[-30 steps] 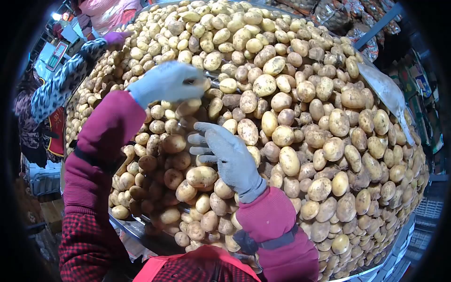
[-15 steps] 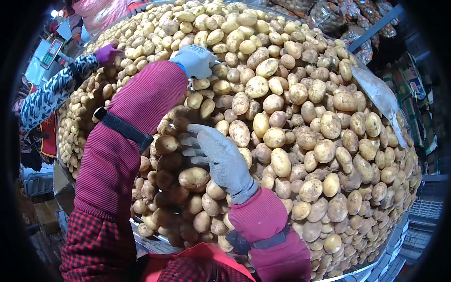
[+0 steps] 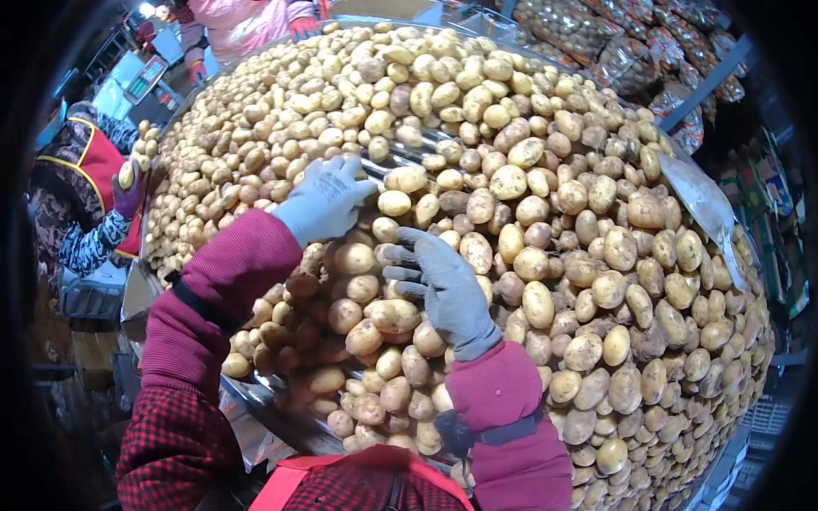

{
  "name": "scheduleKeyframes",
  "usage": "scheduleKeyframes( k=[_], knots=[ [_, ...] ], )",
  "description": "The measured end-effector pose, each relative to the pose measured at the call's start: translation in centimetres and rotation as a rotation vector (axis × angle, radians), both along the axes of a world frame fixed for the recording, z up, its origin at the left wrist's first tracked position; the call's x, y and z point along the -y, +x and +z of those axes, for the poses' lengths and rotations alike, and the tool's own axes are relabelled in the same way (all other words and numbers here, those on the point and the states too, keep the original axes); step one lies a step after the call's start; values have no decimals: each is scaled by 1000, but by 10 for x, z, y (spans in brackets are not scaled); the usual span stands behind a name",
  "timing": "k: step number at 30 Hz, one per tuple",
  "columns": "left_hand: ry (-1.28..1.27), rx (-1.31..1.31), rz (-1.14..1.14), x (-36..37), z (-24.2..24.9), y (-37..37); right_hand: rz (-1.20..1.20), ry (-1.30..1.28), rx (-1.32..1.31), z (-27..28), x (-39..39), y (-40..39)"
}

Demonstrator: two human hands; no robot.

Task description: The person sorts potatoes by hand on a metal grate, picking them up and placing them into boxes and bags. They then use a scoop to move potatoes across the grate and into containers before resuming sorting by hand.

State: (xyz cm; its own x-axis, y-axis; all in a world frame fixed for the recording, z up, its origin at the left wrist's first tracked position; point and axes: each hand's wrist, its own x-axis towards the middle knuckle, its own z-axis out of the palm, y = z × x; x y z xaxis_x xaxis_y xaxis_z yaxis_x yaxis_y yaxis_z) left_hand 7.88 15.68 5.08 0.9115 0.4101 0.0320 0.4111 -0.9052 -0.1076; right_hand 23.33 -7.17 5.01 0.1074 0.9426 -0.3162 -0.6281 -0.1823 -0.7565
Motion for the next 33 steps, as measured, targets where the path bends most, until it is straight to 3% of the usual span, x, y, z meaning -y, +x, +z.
scheduleKeyframes(
  k=[3,5,6,7,9,10,11,13,14,15,17,22,23,29,33],
  knots=[
    [12,88,61,13,-8,-20,28,36,22,0,3,1],
    [-157,123,101,21,-1,-30,18,33,40,-2,2,2],
    [-364,62,248,31,14,-34,26,40,33,-3,2,2],
    [-361,58,253,32,11,-45,29,43,28,-2,2,2],
    [-1223,562,360,31,6,-69,14,28,31,0,1,2],
    [-1407,693,447,39,11,-78,8,29,36,-1,1,1],
    [-1318,868,332,40,11,-77,-3,24,64,1,2,0],
    [-1579,893,482,47,23,-101,25,84,63,-10,3,4],
    [-1401,959,402,45,0,-107,29,101,47,-10,3,4],
    [-1709,1136,569,51,11,-108,54,187,209,-9,5,2],
    [-1754,1198,594,49,3,-120,18,83,19,-5,2,2],
    [-1770,1287,526,69,18,-148,2,52,25,-6,2,3],
    [-1791,1353,402,78,19,-154,16,70,11,-6,1,4],
    [-1594,1502,646,129,11,-206,49,145,157,-23,4,14],
    [-1585,1933,664,164,-5,-264,-32,73,78,-26,0,18]
  ],
)
